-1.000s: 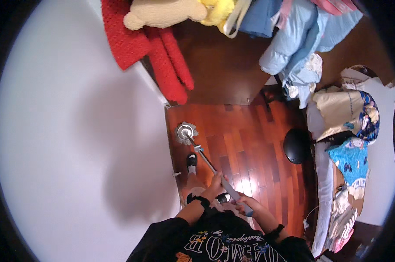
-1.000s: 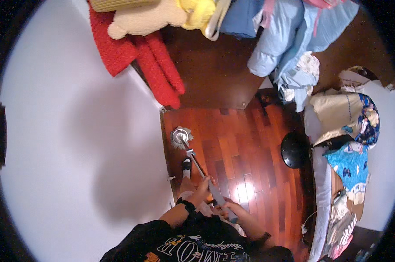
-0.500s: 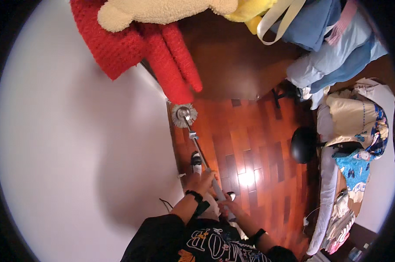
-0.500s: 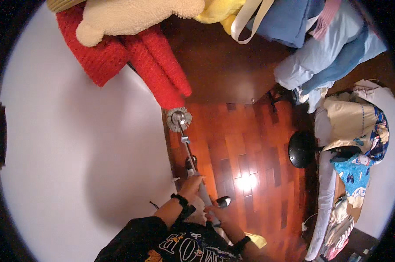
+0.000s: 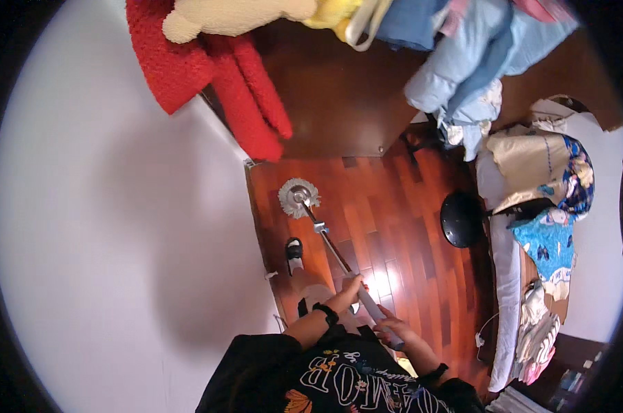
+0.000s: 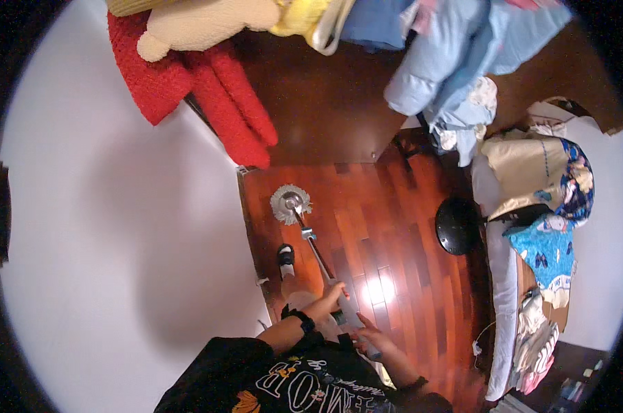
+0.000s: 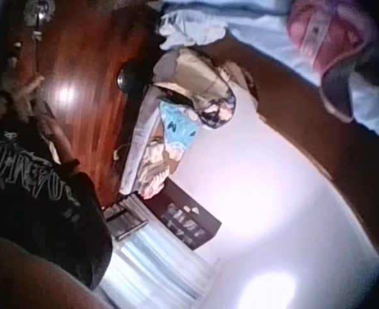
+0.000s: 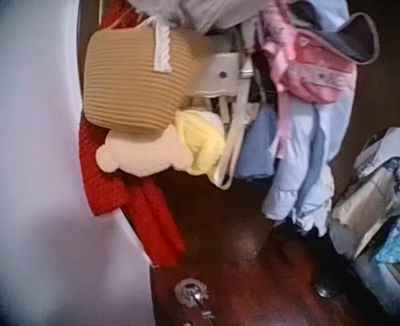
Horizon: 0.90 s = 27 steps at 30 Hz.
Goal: Mopping the wooden floor in a bedroom.
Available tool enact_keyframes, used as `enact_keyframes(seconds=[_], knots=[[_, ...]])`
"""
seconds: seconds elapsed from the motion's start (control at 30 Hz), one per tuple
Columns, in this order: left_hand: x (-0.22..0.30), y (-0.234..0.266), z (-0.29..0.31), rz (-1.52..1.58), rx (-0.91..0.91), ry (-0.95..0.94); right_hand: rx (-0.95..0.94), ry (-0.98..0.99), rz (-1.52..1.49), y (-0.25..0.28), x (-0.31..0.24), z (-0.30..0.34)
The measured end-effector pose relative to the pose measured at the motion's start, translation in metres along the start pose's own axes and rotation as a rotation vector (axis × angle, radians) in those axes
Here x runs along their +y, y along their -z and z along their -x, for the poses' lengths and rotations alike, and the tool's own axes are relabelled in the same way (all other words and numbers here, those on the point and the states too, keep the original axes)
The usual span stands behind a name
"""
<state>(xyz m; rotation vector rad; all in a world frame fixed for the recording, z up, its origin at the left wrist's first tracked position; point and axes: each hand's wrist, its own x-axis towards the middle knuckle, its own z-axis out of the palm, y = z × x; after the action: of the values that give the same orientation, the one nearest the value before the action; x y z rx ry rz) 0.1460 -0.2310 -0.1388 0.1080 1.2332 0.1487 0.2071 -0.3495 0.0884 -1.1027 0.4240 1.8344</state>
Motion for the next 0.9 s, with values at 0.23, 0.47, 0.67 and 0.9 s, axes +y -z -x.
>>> enact_keyframes(seconds=[0.23,0.47,0.67,0.9], knots=[[-0.032,-0.071,0.112,-0.384,-0.238,0.098,-0.184,-0.028,-0.591,0.086,0.036,0.056],[0.017,-0.060,-0.008,-0.382,-0.021,-0.064,0.164,0.036,-0.102,0.028,-0.029,-0.016],[0.134,-0.094,-0.028,-0.665,-0.213,0.007,0.021,0.080,-0.132,-0.030,-0.111,-0.062],[0.109,-0.121,0.026,-0.592,-0.134,-0.038,0.131,0.171,0.023,0.037,-0.063,-0.080]])
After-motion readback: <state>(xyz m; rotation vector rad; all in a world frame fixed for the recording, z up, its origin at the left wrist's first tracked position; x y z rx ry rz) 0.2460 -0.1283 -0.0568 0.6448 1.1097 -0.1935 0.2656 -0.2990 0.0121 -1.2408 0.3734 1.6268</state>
